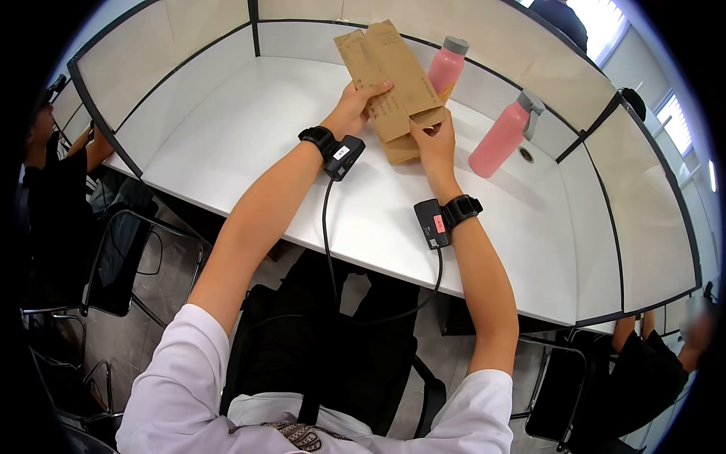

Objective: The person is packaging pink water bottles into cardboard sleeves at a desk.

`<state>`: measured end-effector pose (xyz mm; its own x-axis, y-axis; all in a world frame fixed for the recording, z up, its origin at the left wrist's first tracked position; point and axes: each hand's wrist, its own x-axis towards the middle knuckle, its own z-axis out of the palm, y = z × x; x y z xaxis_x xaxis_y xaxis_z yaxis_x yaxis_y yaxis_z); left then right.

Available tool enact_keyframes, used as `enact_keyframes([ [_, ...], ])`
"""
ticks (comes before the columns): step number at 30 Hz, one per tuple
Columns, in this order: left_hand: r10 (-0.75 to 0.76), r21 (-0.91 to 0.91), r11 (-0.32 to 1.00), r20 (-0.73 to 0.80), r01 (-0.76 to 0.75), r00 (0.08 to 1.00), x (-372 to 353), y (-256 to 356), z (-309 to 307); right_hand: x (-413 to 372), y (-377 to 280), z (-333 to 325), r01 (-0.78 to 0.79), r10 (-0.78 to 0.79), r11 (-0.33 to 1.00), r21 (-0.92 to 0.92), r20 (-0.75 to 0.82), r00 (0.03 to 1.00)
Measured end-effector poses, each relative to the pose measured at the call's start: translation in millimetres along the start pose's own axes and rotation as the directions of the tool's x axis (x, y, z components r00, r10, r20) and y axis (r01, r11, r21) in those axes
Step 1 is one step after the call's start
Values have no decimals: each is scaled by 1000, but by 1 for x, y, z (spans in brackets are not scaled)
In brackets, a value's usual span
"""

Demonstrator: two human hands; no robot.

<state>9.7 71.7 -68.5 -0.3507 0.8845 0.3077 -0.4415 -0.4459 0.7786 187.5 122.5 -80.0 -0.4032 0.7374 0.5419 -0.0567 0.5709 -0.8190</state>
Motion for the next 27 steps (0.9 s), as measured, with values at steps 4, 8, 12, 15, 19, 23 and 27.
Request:
enact_keyframes([
  [4,17,-54,998,-112,-23,994,8,-9,-8,-4,-6,3,-104,105,989,101,-1,995],
  [8,7,-106,994,-126,-20,992,13,-14,-14,-2,-4,-3,-163,159,983,87,52,986],
  [12,-30,-119,993,-81,20,996,11,-12,-12,3,8,-2,-85,85,996,-3,98,992],
  [15,-68,-89,994,-38,64,997,9,-11,-9,3,12,-4,-90,88,996,16,105,991],
  [19,-100,3,995,-56,100,993,6,-10,-3,4,14,-5,-64,63,998,8,121,991],
  [23,-66,47,996,-150,74,987,5,-11,-4,3,14,-5,-50,55,998,-33,172,983],
  [27,-83,50,993,-316,104,945,13,-13,-14,1,11,-3,-74,84,994,-83,124,989],
])
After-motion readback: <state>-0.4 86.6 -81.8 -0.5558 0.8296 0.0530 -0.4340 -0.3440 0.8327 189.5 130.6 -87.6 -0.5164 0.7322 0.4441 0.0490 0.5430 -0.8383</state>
